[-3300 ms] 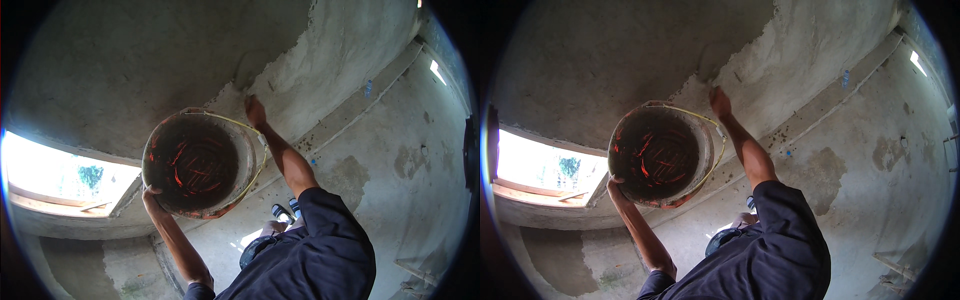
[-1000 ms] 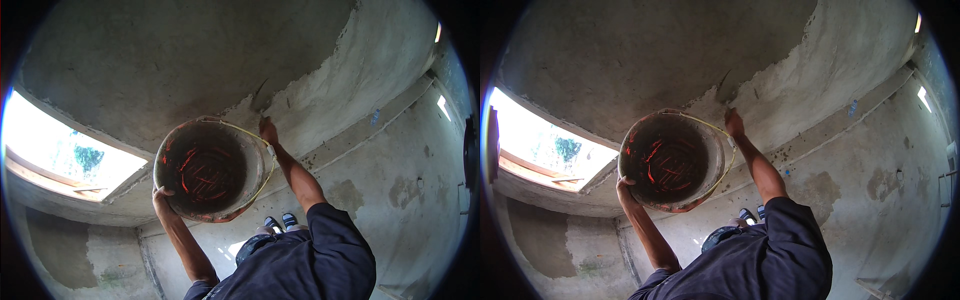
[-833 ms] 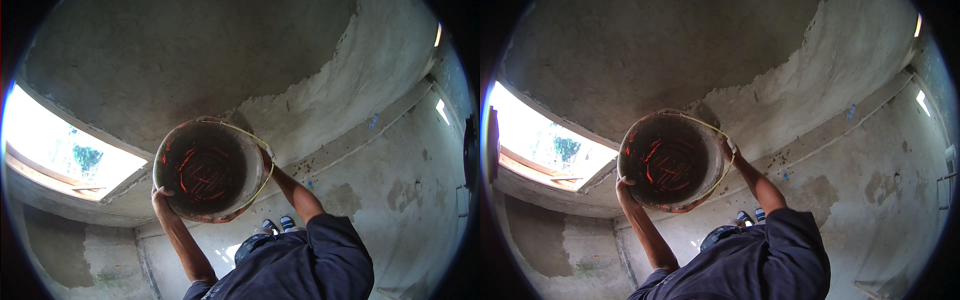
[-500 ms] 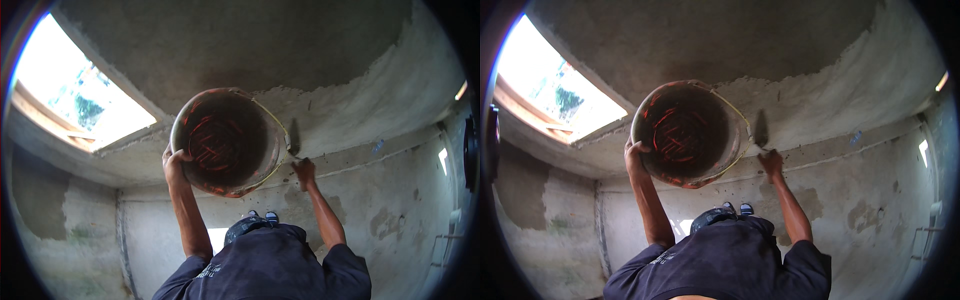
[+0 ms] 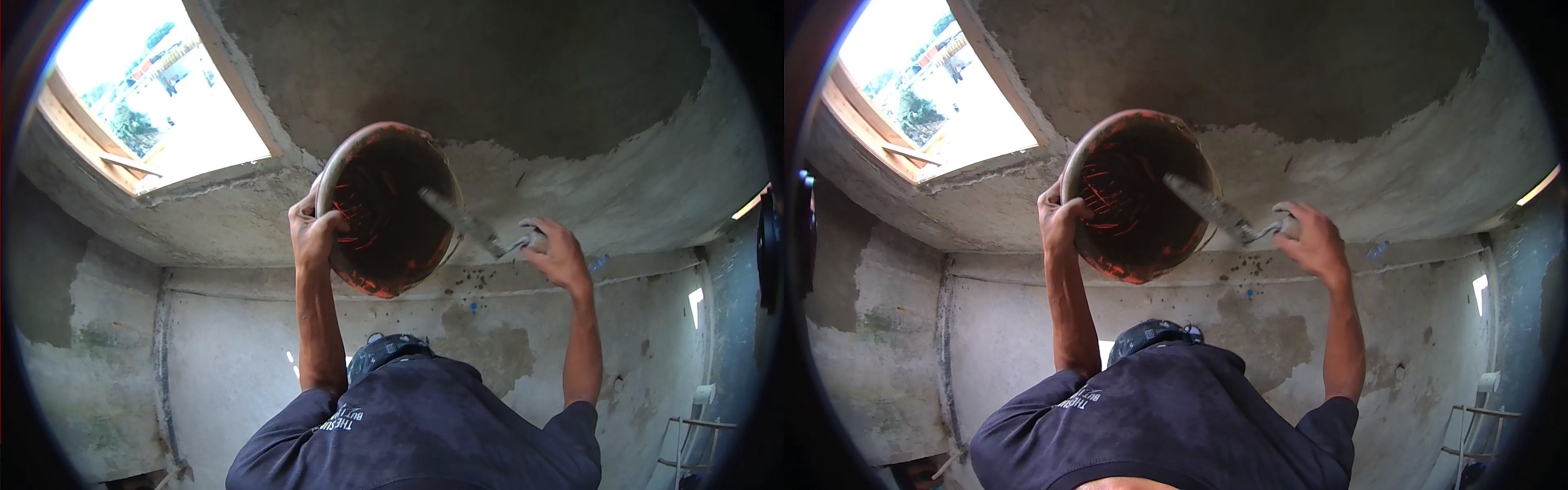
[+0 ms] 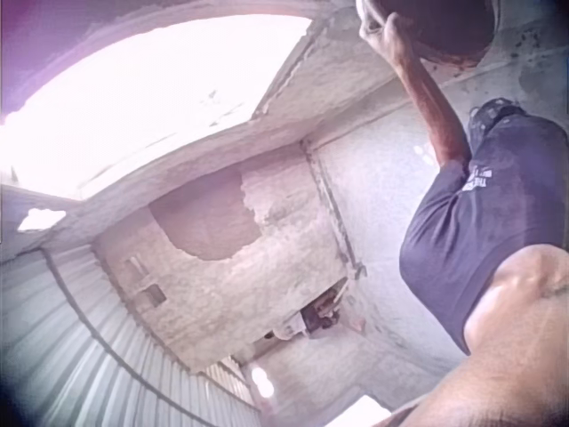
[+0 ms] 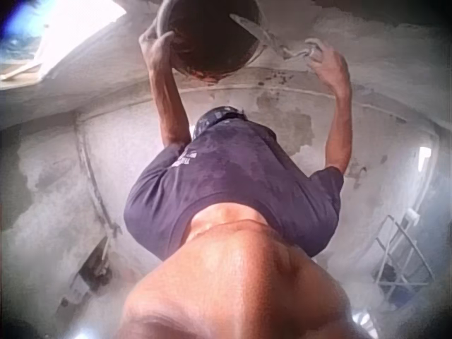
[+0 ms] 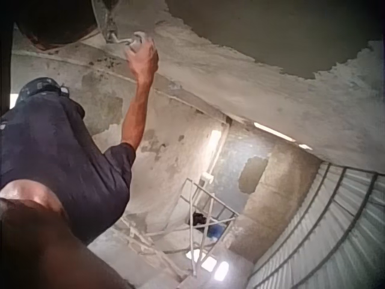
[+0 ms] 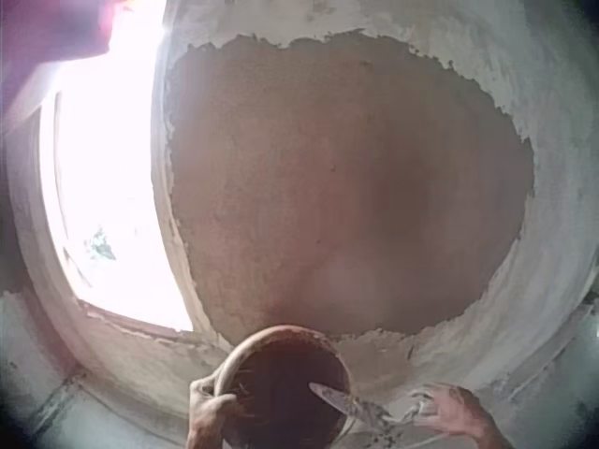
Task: The person applies plaster mix from a bucket onto a concrete wall using a trowel.
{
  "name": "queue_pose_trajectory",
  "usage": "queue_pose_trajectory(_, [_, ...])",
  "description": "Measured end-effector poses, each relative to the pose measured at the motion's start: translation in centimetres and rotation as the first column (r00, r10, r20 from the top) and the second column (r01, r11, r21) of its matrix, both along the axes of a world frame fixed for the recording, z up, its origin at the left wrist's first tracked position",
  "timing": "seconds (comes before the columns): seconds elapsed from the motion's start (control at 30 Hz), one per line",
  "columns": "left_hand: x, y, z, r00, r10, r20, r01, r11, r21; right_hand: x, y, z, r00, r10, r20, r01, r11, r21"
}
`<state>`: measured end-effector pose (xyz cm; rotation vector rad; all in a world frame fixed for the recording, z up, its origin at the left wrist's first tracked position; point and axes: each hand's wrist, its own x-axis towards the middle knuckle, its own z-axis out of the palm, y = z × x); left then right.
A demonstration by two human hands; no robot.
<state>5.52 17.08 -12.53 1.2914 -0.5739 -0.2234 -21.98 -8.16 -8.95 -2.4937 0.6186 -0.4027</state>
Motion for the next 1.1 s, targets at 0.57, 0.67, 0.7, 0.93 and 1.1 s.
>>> queue_pose_trajectory(0.57, [3.1,4.2,3.4,0.953,-0.169,0.250,0.148,0.984,0.101,16.7,7.4,-1.9,0.944,0.191,-0.268,-0.324,0.682,-0.655])
queue_pose_trajectory(0.67, [3.4,4.7,3.8,0.954,-0.152,0.260,0.137,0.988,0.075,16.2,8.5,-2.9,0.917,0.233,-0.325,-0.384,0.738,-0.554])
queue_pose_trajectory(0.7, [3.4,4.9,3.9,0.958,-0.169,0.233,0.145,0.983,0.116,15.9,8.5,-3.2,0.916,0.235,-0.324,-0.384,0.746,-0.545])
queue_pose_trajectory(0.93, [3.3,4.9,3.5,0.949,-0.223,0.221,0.205,0.973,0.104,13.1,9.0,-3.7,0.905,0.388,-0.174,-0.425,0.826,-0.370])
queue_pose_trajectory(1.1, [3.0,4.3,3.4,0.947,-0.246,0.207,0.223,0.966,0.130,11.5,9.6,-4.5,0.861,0.381,-0.336,-0.451,0.877,-0.163])
